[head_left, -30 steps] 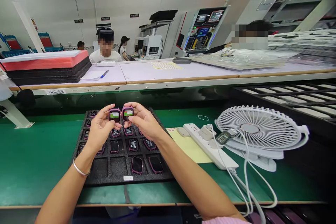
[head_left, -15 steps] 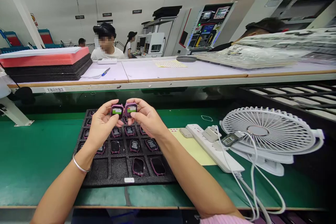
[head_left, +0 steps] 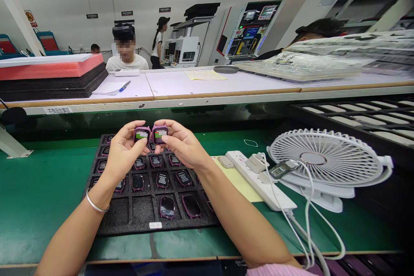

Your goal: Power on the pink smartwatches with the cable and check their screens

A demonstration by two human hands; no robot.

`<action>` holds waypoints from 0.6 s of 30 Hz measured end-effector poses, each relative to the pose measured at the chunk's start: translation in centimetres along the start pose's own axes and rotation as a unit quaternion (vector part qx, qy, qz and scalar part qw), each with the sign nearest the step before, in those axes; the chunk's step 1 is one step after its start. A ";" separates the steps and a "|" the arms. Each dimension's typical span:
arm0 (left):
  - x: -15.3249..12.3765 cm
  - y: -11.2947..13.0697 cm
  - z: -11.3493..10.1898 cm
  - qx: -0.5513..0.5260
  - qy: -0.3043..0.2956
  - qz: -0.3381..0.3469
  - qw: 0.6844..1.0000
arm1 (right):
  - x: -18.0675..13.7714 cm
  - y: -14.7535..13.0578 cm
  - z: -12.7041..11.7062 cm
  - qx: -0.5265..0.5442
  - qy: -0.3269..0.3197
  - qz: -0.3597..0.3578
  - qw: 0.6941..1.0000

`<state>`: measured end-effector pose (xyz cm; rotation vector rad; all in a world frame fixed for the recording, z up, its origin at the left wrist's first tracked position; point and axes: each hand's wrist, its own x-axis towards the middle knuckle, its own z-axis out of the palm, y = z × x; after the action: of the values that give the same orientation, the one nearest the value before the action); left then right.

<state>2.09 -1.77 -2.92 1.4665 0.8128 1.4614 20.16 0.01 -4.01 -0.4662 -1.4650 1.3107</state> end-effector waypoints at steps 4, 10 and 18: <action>-0.1 0.1 -0.1 -0.002 -0.010 -0.004 1.000 | 0.1 0.1 -0.1 0.003 0.001 -0.001 1.000; 0.0 -0.2 -0.2 0.005 -0.012 -0.002 1.000 | 0.2 0.3 -0.2 -0.010 0.011 -0.001 1.000; 0.0 -0.3 0.1 0.016 0.007 0.009 1.000 | 0.1 0.5 -0.1 -0.012 0.003 -0.006 1.000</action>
<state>2.28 -1.65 -3.22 1.4934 0.8365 1.4796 20.04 0.28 -4.40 -0.4760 -1.4776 1.2814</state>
